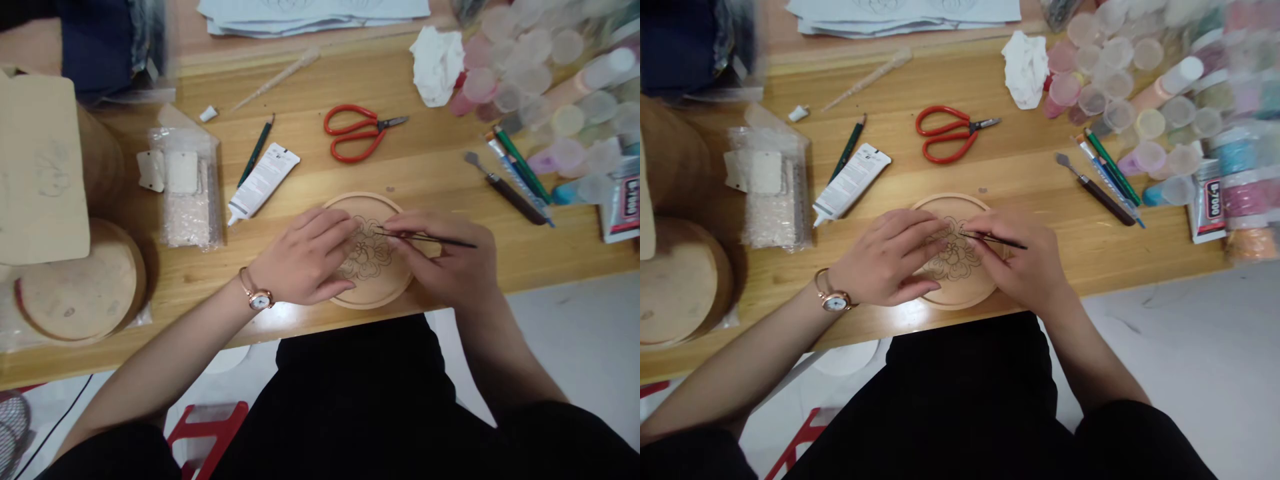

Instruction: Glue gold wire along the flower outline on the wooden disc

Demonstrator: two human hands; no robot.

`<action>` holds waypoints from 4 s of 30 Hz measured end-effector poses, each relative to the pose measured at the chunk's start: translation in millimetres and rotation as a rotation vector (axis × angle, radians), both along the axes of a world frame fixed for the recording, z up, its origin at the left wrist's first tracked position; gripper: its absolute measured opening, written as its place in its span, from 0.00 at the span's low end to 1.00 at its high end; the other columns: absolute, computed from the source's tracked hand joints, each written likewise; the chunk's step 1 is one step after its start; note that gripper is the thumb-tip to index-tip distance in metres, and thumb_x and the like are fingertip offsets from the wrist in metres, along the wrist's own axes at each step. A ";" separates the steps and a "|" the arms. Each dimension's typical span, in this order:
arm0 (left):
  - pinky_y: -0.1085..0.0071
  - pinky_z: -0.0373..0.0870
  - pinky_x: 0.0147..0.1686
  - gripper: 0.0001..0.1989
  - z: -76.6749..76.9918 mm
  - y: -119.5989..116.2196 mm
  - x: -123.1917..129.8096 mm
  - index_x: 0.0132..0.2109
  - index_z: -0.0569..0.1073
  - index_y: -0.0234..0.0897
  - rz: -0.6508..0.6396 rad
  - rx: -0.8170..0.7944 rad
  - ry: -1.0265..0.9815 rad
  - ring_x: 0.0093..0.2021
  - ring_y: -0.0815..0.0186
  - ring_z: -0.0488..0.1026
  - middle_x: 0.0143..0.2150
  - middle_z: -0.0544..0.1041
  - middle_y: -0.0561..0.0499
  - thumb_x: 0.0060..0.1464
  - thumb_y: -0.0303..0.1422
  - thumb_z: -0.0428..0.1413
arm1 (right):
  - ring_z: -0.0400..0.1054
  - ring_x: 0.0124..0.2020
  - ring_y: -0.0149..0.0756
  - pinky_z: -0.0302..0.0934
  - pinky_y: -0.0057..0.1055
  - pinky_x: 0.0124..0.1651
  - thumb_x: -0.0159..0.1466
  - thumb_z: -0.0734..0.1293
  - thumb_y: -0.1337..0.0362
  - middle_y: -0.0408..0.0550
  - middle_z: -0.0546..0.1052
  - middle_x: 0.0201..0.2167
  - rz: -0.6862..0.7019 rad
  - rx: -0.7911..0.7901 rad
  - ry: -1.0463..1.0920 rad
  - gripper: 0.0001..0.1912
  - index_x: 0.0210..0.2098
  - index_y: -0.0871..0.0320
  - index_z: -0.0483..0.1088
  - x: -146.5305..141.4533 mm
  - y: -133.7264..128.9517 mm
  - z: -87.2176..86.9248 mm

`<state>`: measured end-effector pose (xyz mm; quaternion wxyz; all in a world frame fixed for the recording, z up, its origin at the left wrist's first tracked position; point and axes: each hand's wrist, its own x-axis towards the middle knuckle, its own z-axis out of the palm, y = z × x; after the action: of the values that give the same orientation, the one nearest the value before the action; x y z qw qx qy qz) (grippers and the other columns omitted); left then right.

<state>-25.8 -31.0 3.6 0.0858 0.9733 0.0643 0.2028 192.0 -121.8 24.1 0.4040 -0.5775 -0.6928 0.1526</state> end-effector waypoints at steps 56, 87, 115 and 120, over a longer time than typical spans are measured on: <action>0.58 0.70 0.57 0.26 2.4 -3.2 3.1 0.43 0.76 0.29 0.025 0.006 0.036 0.56 0.55 0.71 0.52 0.76 0.41 0.66 0.47 0.44 | 0.76 0.38 0.32 0.74 0.32 0.45 0.60 0.71 0.72 0.39 0.81 0.35 0.123 -0.094 0.105 0.11 0.39 0.50 0.76 0.6 15.2 -14.7; 0.60 0.70 0.58 0.24 5.1 -3.2 4.3 0.41 0.77 0.29 0.004 0.016 0.024 0.54 0.57 0.73 0.49 0.78 0.43 0.66 0.47 0.47 | 0.76 0.38 0.34 0.73 0.32 0.45 0.59 0.71 0.72 0.41 0.81 0.34 0.067 -0.137 0.121 0.10 0.38 0.51 0.77 1.4 11.0 -8.8; 0.60 0.68 0.58 0.24 3.7 -4.3 4.7 0.41 0.77 0.30 0.004 0.023 0.010 0.54 0.58 0.71 0.50 0.78 0.44 0.65 0.48 0.47 | 0.78 0.38 0.35 0.75 0.33 0.43 0.59 0.70 0.73 0.40 0.82 0.35 0.104 -0.104 0.099 0.13 0.40 0.49 0.77 2.2 11.4 -9.8; 0.59 0.67 0.58 0.24 2.7 -3.7 5.0 0.40 0.77 0.30 0.000 0.008 0.005 0.53 0.57 0.71 0.49 0.78 0.44 0.65 0.48 0.48 | 0.78 0.37 0.35 0.74 0.32 0.42 0.60 0.69 0.72 0.41 0.82 0.34 0.099 -0.076 0.063 0.11 0.39 0.51 0.76 0.6 11.7 -9.6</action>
<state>-20.7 -34.7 6.3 0.0817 0.9741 0.0639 0.2008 192.7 -110.1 14.5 0.3953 -0.5524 -0.7011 0.2168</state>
